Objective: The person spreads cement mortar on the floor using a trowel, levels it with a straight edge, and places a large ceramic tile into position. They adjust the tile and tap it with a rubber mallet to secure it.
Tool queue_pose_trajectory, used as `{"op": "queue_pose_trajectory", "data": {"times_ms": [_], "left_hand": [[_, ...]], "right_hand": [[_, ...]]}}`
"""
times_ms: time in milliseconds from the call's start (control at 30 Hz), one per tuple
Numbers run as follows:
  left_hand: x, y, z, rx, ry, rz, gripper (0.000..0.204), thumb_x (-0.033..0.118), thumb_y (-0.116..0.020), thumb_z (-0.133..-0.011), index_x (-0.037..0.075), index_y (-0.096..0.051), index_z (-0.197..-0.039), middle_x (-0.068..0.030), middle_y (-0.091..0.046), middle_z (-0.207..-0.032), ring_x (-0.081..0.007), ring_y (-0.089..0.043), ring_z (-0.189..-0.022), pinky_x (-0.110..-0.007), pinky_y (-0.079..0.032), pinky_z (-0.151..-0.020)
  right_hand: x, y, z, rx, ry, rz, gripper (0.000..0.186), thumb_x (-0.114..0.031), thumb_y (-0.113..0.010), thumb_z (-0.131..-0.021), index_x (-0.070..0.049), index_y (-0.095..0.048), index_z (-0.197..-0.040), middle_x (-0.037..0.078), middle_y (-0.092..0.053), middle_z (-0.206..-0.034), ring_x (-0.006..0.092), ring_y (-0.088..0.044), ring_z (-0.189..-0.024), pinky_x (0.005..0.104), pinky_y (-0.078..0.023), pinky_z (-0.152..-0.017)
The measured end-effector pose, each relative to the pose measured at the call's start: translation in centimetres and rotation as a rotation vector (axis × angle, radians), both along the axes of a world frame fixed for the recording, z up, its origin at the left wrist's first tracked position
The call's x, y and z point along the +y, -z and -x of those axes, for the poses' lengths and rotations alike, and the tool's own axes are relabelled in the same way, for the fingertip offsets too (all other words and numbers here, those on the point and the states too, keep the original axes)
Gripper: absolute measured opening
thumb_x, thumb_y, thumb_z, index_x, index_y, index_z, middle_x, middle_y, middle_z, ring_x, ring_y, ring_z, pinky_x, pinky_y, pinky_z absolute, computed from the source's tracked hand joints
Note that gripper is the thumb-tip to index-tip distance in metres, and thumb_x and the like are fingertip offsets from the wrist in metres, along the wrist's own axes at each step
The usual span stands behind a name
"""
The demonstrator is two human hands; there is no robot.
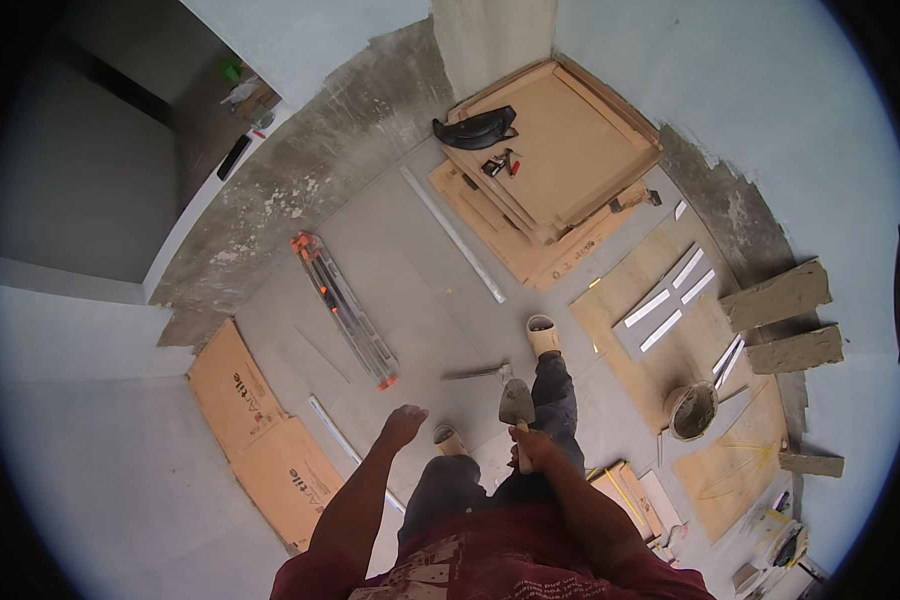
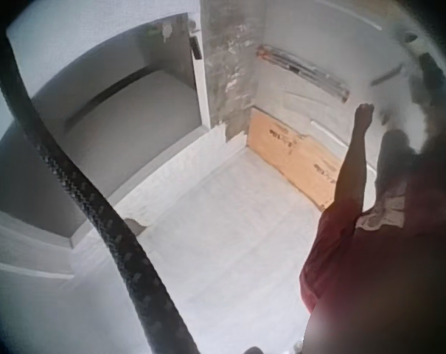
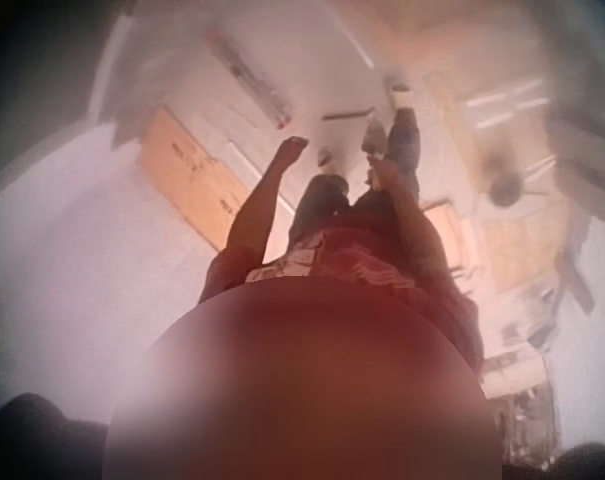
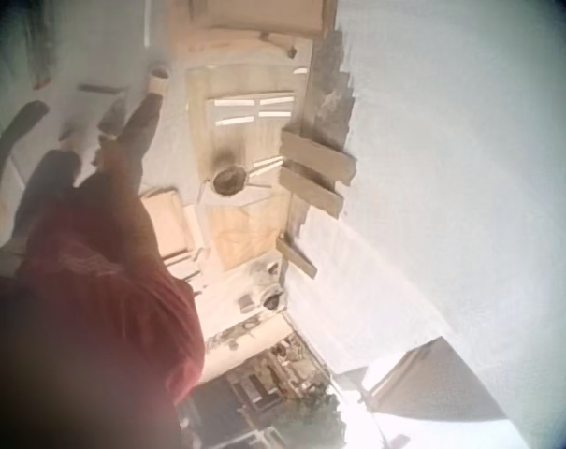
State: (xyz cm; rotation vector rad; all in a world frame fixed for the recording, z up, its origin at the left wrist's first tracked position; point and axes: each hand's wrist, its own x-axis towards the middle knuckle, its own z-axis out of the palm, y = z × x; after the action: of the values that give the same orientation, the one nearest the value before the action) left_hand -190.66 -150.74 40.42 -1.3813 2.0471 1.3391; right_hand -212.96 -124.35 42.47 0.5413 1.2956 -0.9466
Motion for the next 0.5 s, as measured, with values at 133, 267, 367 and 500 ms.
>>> {"op": "queue_pose_trajectory", "data": {"times_ms": [133,267,367,500], "left_hand": [[0.2,7.3,7.5,0.087,0.021,-0.046,0.058,0.046,-0.061,-0.094,-0.005,-0.063,-0.121,-0.0127,-0.070,-0.100,-0.0215,-0.066,-0.089,-0.036,-0.051,-0.082],[2.8,14.3,16.9,-0.197,-0.149,-0.319,0.063,0.050,-0.060,-0.095,-0.005,-0.061,-0.124,-0.0129,-0.070,-0.104,-0.0213,-0.065,-0.089,-0.036,-0.052,-0.082],[2.8,20.6,24.8,-0.231,-0.101,-0.286,0.066,0.052,-0.065,-0.091,-0.006,-0.061,-0.122,-0.0170,-0.070,-0.104,-0.0247,-0.066,-0.095,-0.036,-0.052,-0.084],[-1.2,28.6,33.4,-0.288,-0.260,-0.113,0.076,0.056,-0.071,-0.085,-0.008,-0.056,-0.124,-0.0243,-0.068,-0.111,-0.0357,-0.064,-0.110,-0.043,-0.051,-0.093]], "right_hand": [[-3.0,6.0,3.9,-0.012,-0.298,-0.015,0.036,-0.032,-0.070,-0.091,0.001,-0.055,-0.090,0.009,-0.059,-0.068,0.0214,-0.058,-0.050,0.0389,-0.053,-0.047],[-0.6,11.1,5.8,-0.073,-0.481,-0.060,0.033,-0.029,-0.070,-0.092,-0.001,-0.052,-0.097,0.008,-0.056,-0.066,0.0185,-0.056,-0.050,0.0370,-0.049,-0.045],[0.0,13.1,8.5,-0.234,-0.314,-0.170,0.031,-0.026,-0.069,-0.093,-0.002,-0.051,-0.098,0.007,-0.055,-0.063,0.0184,-0.056,-0.049,0.0361,-0.048,-0.044],[-1.8,13.5,9.9,-0.177,-0.267,-0.254,0.028,-0.026,-0.065,-0.094,-0.001,-0.053,-0.097,0.007,-0.057,-0.062,0.0173,-0.056,-0.046,0.0346,-0.048,-0.044]]}}
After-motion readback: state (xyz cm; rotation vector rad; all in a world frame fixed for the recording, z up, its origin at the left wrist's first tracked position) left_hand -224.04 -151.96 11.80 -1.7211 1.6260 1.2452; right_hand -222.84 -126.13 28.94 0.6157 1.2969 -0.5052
